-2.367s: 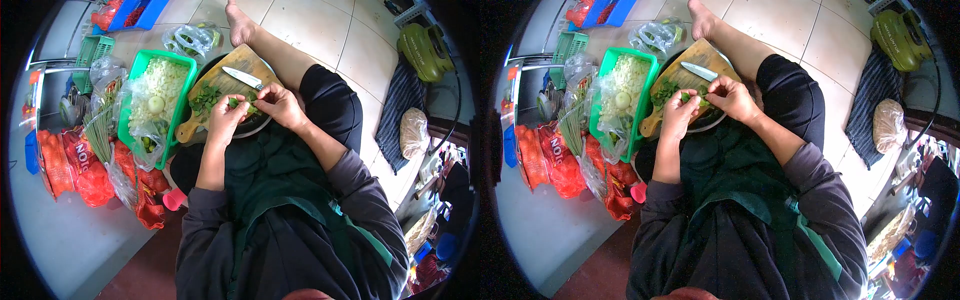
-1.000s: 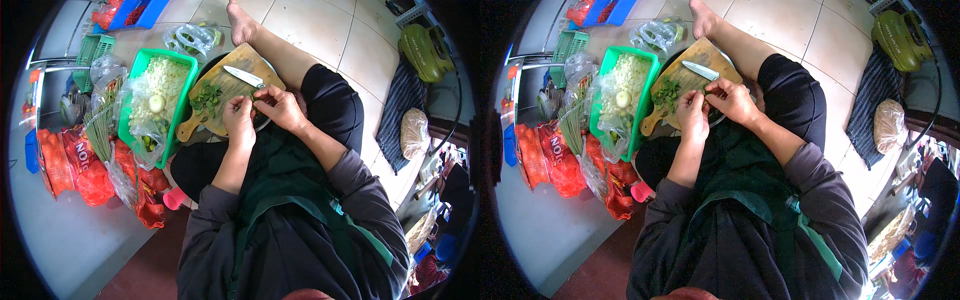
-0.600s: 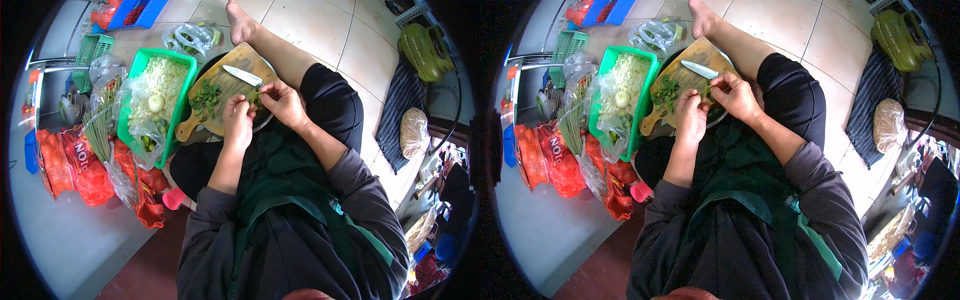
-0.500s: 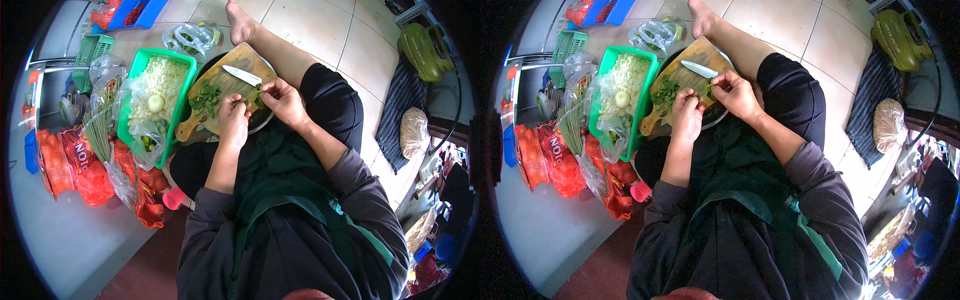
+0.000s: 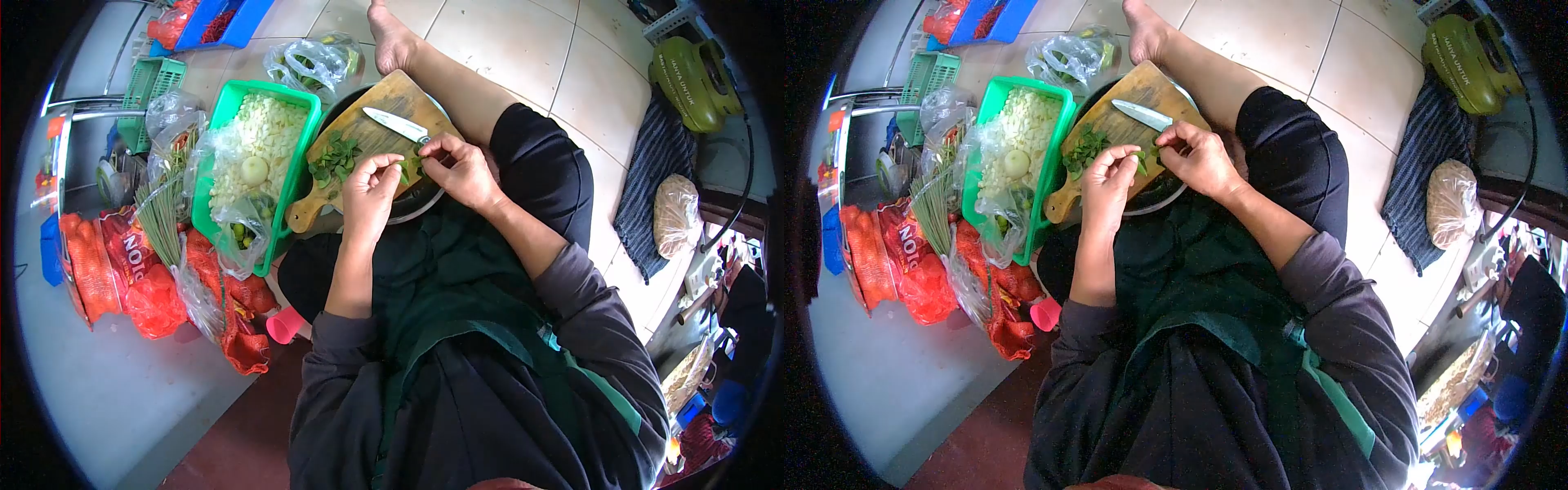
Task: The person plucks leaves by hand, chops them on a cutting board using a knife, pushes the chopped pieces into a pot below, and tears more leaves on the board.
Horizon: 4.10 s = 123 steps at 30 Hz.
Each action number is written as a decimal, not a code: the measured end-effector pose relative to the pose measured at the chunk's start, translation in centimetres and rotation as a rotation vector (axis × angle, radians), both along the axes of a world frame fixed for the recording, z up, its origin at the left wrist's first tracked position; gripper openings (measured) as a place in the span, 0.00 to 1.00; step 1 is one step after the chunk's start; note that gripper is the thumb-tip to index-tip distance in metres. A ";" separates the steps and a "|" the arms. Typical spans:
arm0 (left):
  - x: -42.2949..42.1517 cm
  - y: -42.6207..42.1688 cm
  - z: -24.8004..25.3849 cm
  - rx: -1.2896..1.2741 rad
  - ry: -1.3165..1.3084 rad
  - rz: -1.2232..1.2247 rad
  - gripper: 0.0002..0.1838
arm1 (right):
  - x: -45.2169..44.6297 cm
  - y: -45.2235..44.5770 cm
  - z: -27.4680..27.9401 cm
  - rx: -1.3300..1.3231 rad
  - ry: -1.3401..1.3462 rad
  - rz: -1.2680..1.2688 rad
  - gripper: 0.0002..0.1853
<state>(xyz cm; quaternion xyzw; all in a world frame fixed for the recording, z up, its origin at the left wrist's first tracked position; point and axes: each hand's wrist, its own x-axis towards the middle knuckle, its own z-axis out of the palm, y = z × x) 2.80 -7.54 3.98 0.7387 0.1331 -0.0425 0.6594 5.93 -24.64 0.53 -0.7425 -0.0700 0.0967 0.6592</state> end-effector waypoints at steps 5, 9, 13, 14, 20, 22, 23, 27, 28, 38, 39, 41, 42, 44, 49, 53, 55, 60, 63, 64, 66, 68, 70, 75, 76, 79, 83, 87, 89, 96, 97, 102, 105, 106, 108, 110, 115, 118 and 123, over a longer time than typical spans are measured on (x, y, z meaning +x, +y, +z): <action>0.6 0.4 -1.9 -0.147 -0.043 0.213 0.05 | 0.2 0.3 -1.1 0.270 0.085 -0.012 0.14; 0.8 -0.4 -2.7 -0.515 -0.010 0.415 0.08 | 0.4 0.1 0.0 0.323 0.206 0.029 0.15; 0.6 -1.9 -1.5 -0.795 0.118 0.398 0.06 | 0.5 0.3 -1.2 0.228 0.167 -0.050 0.16; 0.4 -2.2 -1.2 -0.855 0.168 0.372 0.05 | 0.4 0.3 -1.5 0.198 0.147 -0.079 0.15; -0.5 -5.0 -1.0 -0.906 0.319 0.427 0.07 | 0.1 0.5 -0.8 0.154 0.067 -0.183 0.14; -0.7 -5.4 -1.4 -0.908 0.332 0.446 0.05 | -0.1 0.6 -0.8 0.158 0.051 -0.170 0.14; -0.8 -5.5 -1.9 -0.913 0.319 0.432 0.05 | -0.1 0.6 -0.8 0.159 0.041 -0.164 0.13; -0.9 -5.5 -2.8 -0.899 0.287 0.386 0.05 | -0.2 0.7 -1.1 0.190 0.012 -0.132 0.12; -0.8 -5.5 -2.8 -0.889 0.281 0.376 0.05 | -0.2 0.8 -1.2 0.209 0.013 -0.125 0.12; -0.8 -5.0 -2.9 -0.812 0.222 0.271 0.04 | -0.1 0.3 -0.9 0.376 0.182 0.015 0.11; -0.9 -5.0 -2.7 -0.779 0.222 0.276 0.05 | 0.0 0.3 -0.9 0.387 0.198 0.013 0.11; -1.2 -5.1 -2.8 -0.739 0.222 0.298 0.05 | 0.2 0.3 -0.9 0.407 0.232 0.006 0.11; -1.3 -5.2 -3.0 -0.731 0.220 0.315 0.06 | 0.2 0.3 -0.9 0.405 0.227 0.002 0.10; -1.5 -5.2 -3.1 -0.705 0.228 0.328 0.06 | 0.2 0.3 -0.8 0.400 0.217 -0.008 0.09; -2.1 -5.1 -1.7 -0.567 0.242 0.260 0.10 | 0.2 0.4 -1.4 0.315 0.078 -0.069 0.07; -2.1 -4.1 -2.7 -0.325 -0.045 0.317 0.08 | -0.1 0.2 -1.4 0.153 -0.091 -0.052 0.08; -2.0 -3.3 -2.7 -0.274 -0.079 0.259 0.06 | -0.2 0.2 -0.6 0.106 -0.115 -0.038 0.08; -1.5 -2.6 -2.6 -0.276 -0.083 0.251 0.03 | -0.2 0.0 -0.5 0.033 -0.175 0.043 0.09; -1.3 -2.8 -3.2 -0.185 -0.137 0.248 0.03 | -0.4 0.0 0.2 -0.004 -0.224 0.051 0.09; -1.4 -3.0 -3.2 -0.166 -0.144 0.246 0.03 | -0.4 0.0 0.1 -0.019 -0.211 0.048 0.09; -1.5 -3.3 -2.9 -0.129 -0.159 0.240 0.03 | -0.5 0.0 0.0 -0.031 -0.196 0.038 0.09; -1.6 -3.1 -3.3 -0.156 -0.183 0.212 0.04 | -0.4 -0.1 0.0 -0.025 -0.188 0.026 0.09; -1.5 -3.0 -3.2 -0.226 -0.224 0.192 0.05 | -0.4 0.0 0.0 -0.009 -0.190 0.025 0.09; -1.8 -1.9 -3.9 -0.120 -0.169 0.119 0.11 | -0.3 0.2 -0.8 -0.030 -0.284 -0.022 0.08; -1.5 -1.8 -3.5 -0.072 -0.180 0.108 0.13 | -0.4 0.2 -0.8 -0.024 -0.264 -0.025 0.08; -1.2 -1.8 -3.2 0.005 -0.209 0.065 0.13 | -0.4 0.1 -0.7 -0.051 -0.276 -0.017 0.08; -0.8 -1.6 -3.2 0.059 -0.157 0.081 0.07 | -0.5 0.2 -0.2 0.053 -0.155 -0.028 0.07; -0.8 -1.5 -1.7 0.223 -0.163 0.057 0.06 | -0.7 0.2 -0.2 0.106 -0.125 0.029 0.09; -1.0 -1.5 -1.6 0.269 -0.195 0.051 0.05 | -0.7 0.2 0.1 0.120 -0.096 0.058 0.10; -1.4 -0.5 -2.4 0.232 -0.188 -0.036 0.10 | -0.7 0.0 -0.1 0.106 -0.068 0.045 0.10; -1.5 -0.6 -1.9 0.214 -0.231 -0.020 0.11 | -0.7 0.0 0.1 0.103 -0.055 0.038 0.10; -1.0 5.4 -3.0 0.414 -0.305 0.106 0.11 | -0.4 0.0 -0.8 0.137 -0.082 -0.004 0.09; -1.6 9.6 -2.8 0.639 -0.243 0.233 0.08 | -0.4 0.2 -1.2 0.161 -0.049 -0.014 0.09; -1.9 11.0 -2.9 0.763 -0.245 0.241 0.07 | -0.4 0.2 -1.1 0.146 -0.075 -0.015 0.09; -2.5 12.9 -3.4 0.919 -0.198 0.232 0.09 | -0.5 0.2 -0.9 0.114 -0.123 -0.018 0.09; -3.3 12.9 -3.6 1.048 -0.104 0.208 0.11 | -0.6 0.1 -0.7 0.083 -0.142 -0.017 0.09; -3.3 12.4 -4.7 1.221 -0.179 0.101 0.12 | -0.7 0.1 -0.8 0.017 -0.203 -0.033 0.09; -2.8 12.3 -4.7 1.221 -0.138 0.061 0.12 | -0.8 0.1 -1.0 -0.011 -0.198 -0.025 0.09; -3.0 12.6 -5.1 1.139 -0.170 0.071 0.12 | -0.9 0.1 -0.8 -0.031 -0.203 -0.009 0.09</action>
